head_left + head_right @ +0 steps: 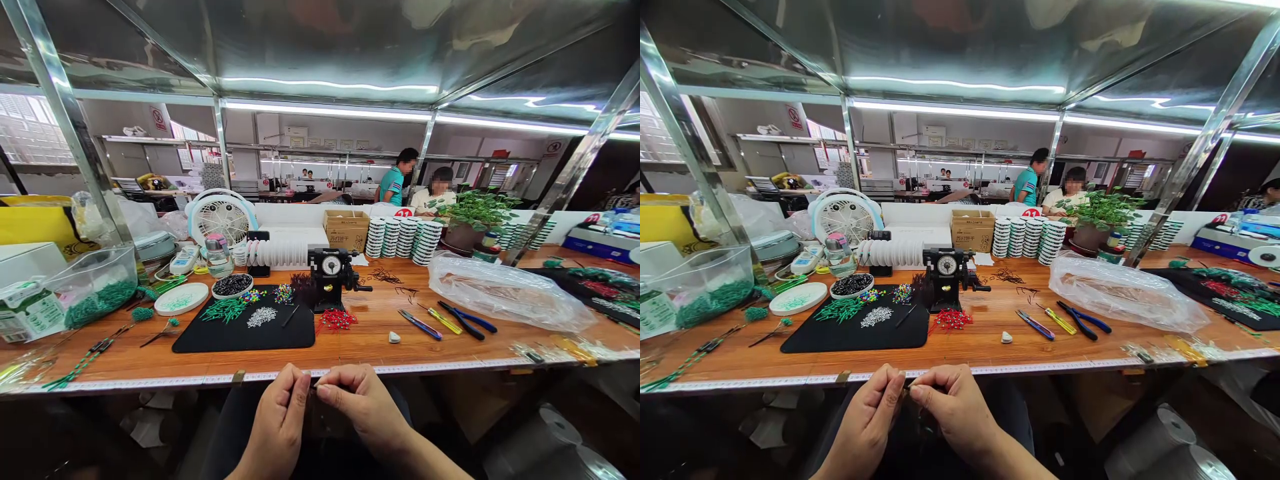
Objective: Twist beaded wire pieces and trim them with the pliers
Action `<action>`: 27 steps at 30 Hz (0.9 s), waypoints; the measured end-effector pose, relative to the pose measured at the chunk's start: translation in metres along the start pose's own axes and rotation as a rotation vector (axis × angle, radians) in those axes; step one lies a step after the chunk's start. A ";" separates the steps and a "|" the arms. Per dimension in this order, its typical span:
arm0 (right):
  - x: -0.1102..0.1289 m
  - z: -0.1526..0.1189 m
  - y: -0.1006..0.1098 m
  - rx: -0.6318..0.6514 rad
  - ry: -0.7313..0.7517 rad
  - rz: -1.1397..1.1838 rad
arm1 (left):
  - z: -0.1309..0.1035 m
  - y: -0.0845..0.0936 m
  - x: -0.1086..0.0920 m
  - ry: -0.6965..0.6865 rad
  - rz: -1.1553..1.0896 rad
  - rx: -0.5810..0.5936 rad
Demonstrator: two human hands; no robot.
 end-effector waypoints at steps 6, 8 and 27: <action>0.003 0.000 0.001 0.021 0.016 -0.034 | -0.003 -0.001 -0.001 -0.022 0.017 0.025; 0.003 0.000 0.001 0.006 0.018 -0.068 | -0.003 -0.002 -0.001 -0.037 0.025 0.025; 0.005 -0.001 0.000 -0.025 0.011 -0.089 | -0.002 0.000 -0.004 -0.036 0.014 -0.015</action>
Point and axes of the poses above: each hand's wrist, its own z-axis towards the middle knuckle, its own y-axis out of the back of the hand, x = y × z, the point moved 2 cm from there along z, towards the middle knuckle
